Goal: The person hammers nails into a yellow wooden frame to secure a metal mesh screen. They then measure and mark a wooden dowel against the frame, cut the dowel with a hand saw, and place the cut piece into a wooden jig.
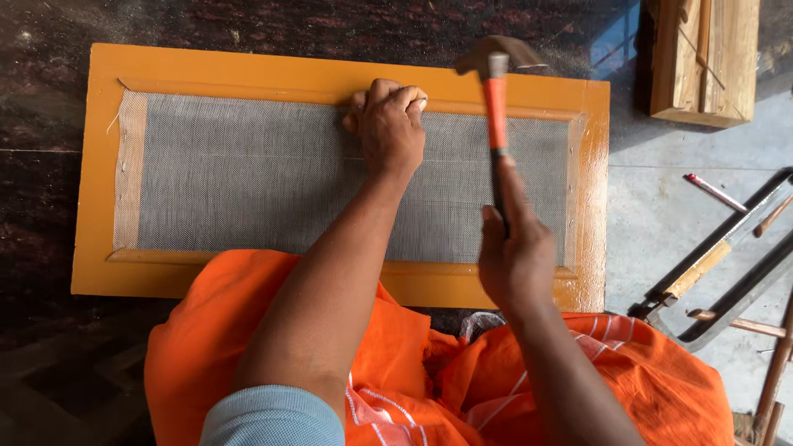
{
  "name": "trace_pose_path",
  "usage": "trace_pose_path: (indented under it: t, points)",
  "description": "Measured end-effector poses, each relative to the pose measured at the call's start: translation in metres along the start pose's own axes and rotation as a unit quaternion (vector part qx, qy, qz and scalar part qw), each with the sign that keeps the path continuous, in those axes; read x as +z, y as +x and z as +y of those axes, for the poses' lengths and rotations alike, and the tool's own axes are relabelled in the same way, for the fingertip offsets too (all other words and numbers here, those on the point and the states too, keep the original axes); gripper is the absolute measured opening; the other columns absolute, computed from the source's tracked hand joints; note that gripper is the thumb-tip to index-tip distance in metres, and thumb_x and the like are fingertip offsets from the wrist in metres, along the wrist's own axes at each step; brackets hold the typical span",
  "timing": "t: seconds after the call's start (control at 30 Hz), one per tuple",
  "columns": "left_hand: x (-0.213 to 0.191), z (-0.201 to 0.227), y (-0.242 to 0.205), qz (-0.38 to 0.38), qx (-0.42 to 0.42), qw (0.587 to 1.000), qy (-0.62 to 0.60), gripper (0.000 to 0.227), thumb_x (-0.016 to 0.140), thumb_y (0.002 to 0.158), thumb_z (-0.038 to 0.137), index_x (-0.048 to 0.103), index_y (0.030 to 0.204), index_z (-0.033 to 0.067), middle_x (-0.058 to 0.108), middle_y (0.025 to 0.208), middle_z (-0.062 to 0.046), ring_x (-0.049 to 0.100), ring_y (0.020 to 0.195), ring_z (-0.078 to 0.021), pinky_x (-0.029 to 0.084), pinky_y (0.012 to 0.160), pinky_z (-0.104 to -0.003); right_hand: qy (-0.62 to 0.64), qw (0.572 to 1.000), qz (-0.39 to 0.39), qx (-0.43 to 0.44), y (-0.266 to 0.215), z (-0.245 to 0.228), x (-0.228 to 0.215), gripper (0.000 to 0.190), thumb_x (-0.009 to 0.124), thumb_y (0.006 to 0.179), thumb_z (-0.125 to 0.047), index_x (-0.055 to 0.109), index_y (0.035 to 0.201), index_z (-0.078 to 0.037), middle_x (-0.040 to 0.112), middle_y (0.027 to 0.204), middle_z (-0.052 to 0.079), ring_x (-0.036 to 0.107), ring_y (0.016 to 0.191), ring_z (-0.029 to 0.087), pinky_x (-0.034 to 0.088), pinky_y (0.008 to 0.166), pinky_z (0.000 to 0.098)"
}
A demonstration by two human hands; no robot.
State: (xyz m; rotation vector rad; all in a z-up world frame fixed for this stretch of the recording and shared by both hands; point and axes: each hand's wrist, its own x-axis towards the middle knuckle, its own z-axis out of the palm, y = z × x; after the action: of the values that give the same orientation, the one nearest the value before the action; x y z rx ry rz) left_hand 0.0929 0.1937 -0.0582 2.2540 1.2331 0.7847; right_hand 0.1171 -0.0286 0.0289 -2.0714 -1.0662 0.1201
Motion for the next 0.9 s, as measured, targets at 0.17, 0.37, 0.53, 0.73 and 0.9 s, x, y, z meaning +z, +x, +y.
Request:
trace_pose_path:
  t: [0.17,0.37,0.53,0.73,0.9]
  points:
    - [0.000,0.000,-0.002,0.009,0.007,1.000,0.002,0.017,0.075,0.088,0.016,0.077,0.105,0.0158,0.063,0.109,0.001,0.055,0.111,-0.0219,0.040,0.098,-0.044,-0.056,0.994,-0.094,0.019,0.005,-0.006,0.016,0.058,0.061,0.099,-0.007,0.046,0.155,-0.013,0.070,0.080,0.018,0.067,0.056,0.028,0.054,0.054,0.0409]
    - [0.002,0.001,-0.001,-0.027,-0.026,0.999,0.011,0.013,0.074,0.091,0.022,0.078,0.104,0.0193,0.062,0.111,0.002,0.053,0.112,-0.0223,0.040,0.100,-0.043,-0.021,0.998,-0.035,-0.038,-0.002,0.000,0.014,0.058,0.060,0.103,-0.005,0.042,0.158,-0.011,0.067,0.080,0.014,0.065,0.058,0.025,0.051,0.053,0.0400]
    - [-0.003,0.003,0.004,0.010,0.000,1.000,0.010,0.010,0.075,0.091,0.021,0.079,0.100,0.0191,0.063,0.107,0.003,0.056,0.108,-0.0218,0.038,0.099,-0.047,-0.054,0.995,-0.037,-0.071,0.005,-0.004,0.022,0.062,0.058,0.101,-0.004,0.040,0.160,-0.012,0.069,0.081,0.014,0.065,0.059,0.026,0.052,0.054,0.0395]
    - [-0.012,-0.013,0.012,-0.014,-0.001,1.000,0.013,0.025,0.074,0.088,0.010,0.072,0.112,0.0154,0.058,0.123,-0.003,0.059,0.116,-0.0277,0.047,0.101,-0.045,-0.040,0.998,-0.050,-0.010,0.000,-0.004,0.008,0.058,0.059,0.103,-0.006,0.041,0.158,-0.011,0.068,0.075,0.014,0.064,0.053,0.022,0.050,0.049,0.0389]
    - [-0.020,-0.030,0.040,-0.086,-0.029,0.996,0.015,0.063,0.075,0.085,0.004,0.050,0.143,0.0036,0.041,0.150,-0.013,0.057,0.124,-0.0340,0.051,0.101,-0.041,0.029,0.994,0.063,-0.087,-0.007,-0.013,-0.008,0.056,0.050,0.112,-0.004,0.034,0.165,-0.011,0.067,0.084,0.011,0.068,0.068,0.018,0.055,0.061,0.0338]
